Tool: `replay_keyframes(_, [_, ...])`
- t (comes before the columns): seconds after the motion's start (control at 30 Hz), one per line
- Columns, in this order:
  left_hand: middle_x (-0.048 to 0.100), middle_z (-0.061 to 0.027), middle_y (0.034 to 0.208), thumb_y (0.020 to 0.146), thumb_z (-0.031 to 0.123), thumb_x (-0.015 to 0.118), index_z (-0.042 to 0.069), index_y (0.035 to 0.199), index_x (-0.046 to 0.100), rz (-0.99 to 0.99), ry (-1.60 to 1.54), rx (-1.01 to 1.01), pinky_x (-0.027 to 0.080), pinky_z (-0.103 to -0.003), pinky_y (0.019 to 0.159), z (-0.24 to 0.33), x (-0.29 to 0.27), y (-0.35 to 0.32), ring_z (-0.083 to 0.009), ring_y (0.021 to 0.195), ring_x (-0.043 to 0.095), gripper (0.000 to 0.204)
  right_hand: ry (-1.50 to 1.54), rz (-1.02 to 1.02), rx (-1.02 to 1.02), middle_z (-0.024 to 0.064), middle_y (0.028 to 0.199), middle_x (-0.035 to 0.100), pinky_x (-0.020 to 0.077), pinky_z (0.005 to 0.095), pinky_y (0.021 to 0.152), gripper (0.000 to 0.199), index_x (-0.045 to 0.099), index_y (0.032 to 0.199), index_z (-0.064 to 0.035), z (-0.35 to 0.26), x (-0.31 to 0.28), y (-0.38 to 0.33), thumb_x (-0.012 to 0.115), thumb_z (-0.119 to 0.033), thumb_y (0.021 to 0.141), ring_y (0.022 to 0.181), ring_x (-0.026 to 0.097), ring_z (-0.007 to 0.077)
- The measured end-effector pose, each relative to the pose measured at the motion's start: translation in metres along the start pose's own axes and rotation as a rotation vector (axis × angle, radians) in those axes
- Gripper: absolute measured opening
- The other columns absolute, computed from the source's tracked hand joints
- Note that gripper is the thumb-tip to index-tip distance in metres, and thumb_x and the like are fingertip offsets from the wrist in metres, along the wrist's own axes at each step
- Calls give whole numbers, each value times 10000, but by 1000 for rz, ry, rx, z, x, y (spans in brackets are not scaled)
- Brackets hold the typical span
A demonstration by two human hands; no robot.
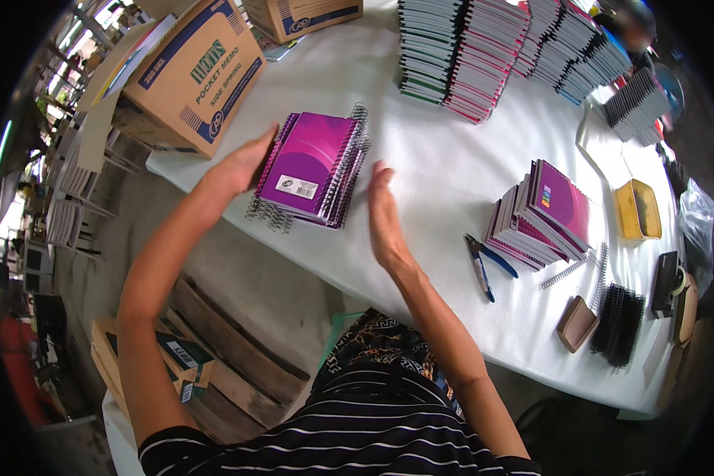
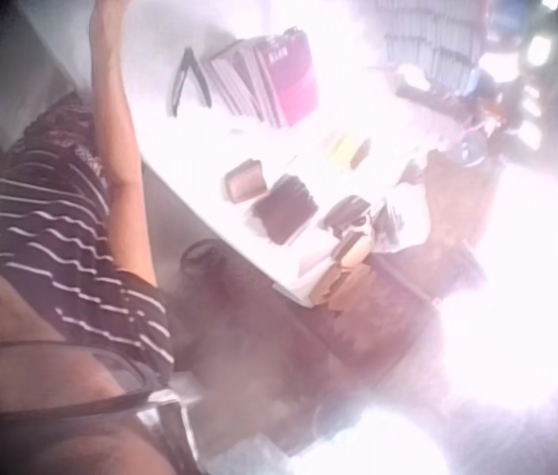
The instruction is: The person assembles spiral-bound notebooks by inserting metal spiral coils into pre-punched holes in the covers and pages. They use pliers to secure the coils and stack the finished notebooks on the table.
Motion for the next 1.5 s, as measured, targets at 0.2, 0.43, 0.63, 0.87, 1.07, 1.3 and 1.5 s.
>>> replay_keyframes(0.2, [691,-95,1024,953,232,563,-28,1157,622,-34,221,-53,579,-261,691,-5,32,12,-130,805,686,336,97,41,262,258,1567,-94,-19,372,1191,864,-85,1469,95,48,18,-13,159,-588,999,1463,-111,319])
replay_keyframes(0.43, [677,-49,933,951,203,570,-32,1055,636,-326,613,-227,545,-221,593,-13,78,36,-75,738,645,265,-151,273,276,295,1538,-189,-45,403,1183,784,-181,1434,113,13,23,-87,212,-444,1047,1441,-173,375])
replay_keyframes(0.63, [664,-34,972,992,430,488,-14,1097,617,-428,603,-245,539,-258,683,-8,109,34,-86,817,631,474,-270,240,198,303,1561,73,70,460,1188,741,38,1491,89,-9,-11,-113,470,-271,1008,1460,75,417])
replay_keyframes(0.87, [610,-114,1212,901,718,272,-21,1291,506,-512,471,-239,508,-331,929,16,145,6,-179,1071,608,868,-1064,122,-963,102,1454,440,250,526,1125,636,509,1338,-49,-101,35,-110,639,-414,834,1385,363,232])
replay_keyframes(1.07, [606,-123,1219,885,737,258,-28,1284,504,-482,535,-229,489,-342,962,20,124,17,-181,1074,608,898,-1239,156,-987,69,1350,535,297,499,1109,633,534,1306,-50,-68,49,-52,512,-529,893,1331,417,197])
replay_keyframes(1.3, [381,-188,1490,885,723,402,-22,1407,419,-151,1196,247,283,-419,1133,82,138,7,-285,1394,330,910,-1262,297,-588,131,1271,544,332,539,1063,399,599,1147,-69,-86,-66,-107,694,-175,774,1205,507,306])
replay_keyframes(1.5, [252,-188,1558,694,761,618,6,1390,463,-531,2046,371,137,-581,1149,40,242,-18,-408,1456,136,1039,-1577,336,137,225,1165,559,346,498,1014,432,562,1138,43,-62,-195,-149,695,-224,826,1106,523,359])
Point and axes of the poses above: each hand's wrist, its own y-axis towards the middle knuckle, its own x-axis out of the palm, z = x × y, the point moved 9 cm from there along y, towards the middle knuckle
